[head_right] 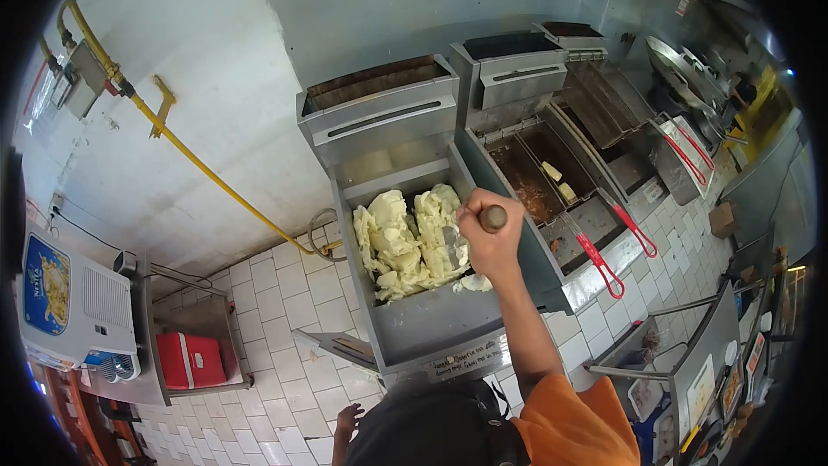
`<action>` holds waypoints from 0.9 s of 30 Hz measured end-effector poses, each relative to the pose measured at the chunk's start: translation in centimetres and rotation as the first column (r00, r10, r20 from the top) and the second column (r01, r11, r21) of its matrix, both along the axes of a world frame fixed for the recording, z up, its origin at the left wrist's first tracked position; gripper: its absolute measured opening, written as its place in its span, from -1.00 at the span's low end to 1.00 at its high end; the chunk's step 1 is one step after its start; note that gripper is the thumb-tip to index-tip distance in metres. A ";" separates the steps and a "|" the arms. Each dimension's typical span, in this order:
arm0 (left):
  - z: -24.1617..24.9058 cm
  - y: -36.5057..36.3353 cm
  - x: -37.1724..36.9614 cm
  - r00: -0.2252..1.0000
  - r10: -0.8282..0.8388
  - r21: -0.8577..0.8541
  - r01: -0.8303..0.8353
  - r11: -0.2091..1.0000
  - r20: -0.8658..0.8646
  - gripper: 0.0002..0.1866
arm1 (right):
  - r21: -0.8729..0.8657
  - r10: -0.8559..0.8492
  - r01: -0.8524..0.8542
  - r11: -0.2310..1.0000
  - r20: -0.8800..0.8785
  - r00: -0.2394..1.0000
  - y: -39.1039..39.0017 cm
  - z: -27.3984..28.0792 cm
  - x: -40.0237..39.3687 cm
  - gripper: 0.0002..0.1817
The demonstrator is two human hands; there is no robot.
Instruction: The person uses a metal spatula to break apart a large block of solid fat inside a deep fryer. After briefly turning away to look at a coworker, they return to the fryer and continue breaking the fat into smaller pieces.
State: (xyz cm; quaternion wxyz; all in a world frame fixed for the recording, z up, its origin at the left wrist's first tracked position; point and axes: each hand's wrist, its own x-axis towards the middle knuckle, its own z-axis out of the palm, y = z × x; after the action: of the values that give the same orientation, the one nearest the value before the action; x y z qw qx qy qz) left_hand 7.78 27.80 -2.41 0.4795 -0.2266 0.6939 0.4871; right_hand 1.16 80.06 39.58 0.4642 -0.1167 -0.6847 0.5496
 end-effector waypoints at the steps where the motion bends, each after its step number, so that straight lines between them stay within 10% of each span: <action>1: 0.1 0.5 -0.1 1.000 -0.030 -0.001 0.030 1.000 -0.004 -0.52 | 0.005 0.001 -0.001 1.000 -0.001 1.000 0.7 -1.3 -0.4 -0.69; 7: -0.4 0.5 0.0 0.998 -0.058 0.028 0.059 0.998 -0.024 -0.59 | -0.517 0.019 -0.167 0.840 -0.278 0.960 6.9 -7.8 -0.3 -0.81; 10: -1.2 -0.8 1.1 0.965 -0.210 0.031 0.218 0.975 -0.158 -0.58 | -0.398 0.064 -0.231 0.888 -0.391 0.918 10.3 -10.2 2.2 -0.73; 12: -1.7 -2.5 1.8 0.584 -0.502 -0.024 0.636 0.771 -0.637 -0.60 | -0.390 0.055 -0.233 0.891 -0.417 0.907 9.9 -12.3 2.9 -0.74; 13: -2.1 -3.2 1.4 0.584 -0.509 -0.030 0.638 0.770 -0.632 -0.60 | -0.377 0.045 -0.235 0.896 -0.448 0.893 9.6 -13.5 3.2 -0.75; 15: -3.3 -4.5 0.4 0.065 -0.829 -0.381 0.866 0.323 -0.555 -0.63 | -0.362 -0.007 -0.169 0.916 -0.437 0.899 7.8 -16.3 3.1 -0.78; 16: -3.0 -5.1 0.2 0.058 -0.833 -0.389 0.865 0.317 -0.550 -0.63 | -0.355 -0.043 -0.125 0.926 -0.431 0.901 6.4 -17.5 2.9 -0.77; 17: -2.9 -4.9 -0.4 0.490 -0.791 -0.160 0.805 0.572 -0.366 -0.62 | -0.339 -0.029 -0.129 0.932 -0.424 0.905 5.2 -19.2 2.9 -0.78; 19: -2.3 -3.9 -2.2 0.800 -0.594 -0.008 0.596 0.803 -0.084 -0.61 | -0.248 -0.063 -0.054 0.967 -0.442 0.895 1.5 -21.9 1.8 -0.82; 27: 6.1 3.8 -8.9 0.859 -0.398 -0.070 0.398 0.915 -0.321 -0.50 | 0.098 0.238 -0.243 0.965 0.058 0.969 -5.3 -20.8 -1.6 -0.84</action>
State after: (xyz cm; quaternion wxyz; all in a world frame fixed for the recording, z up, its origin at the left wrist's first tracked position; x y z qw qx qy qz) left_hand -1.12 31.57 3.73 0.4470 0.0057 0.7960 0.4082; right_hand -0.42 74.72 18.80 0.3836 -0.0208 -0.7322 0.5624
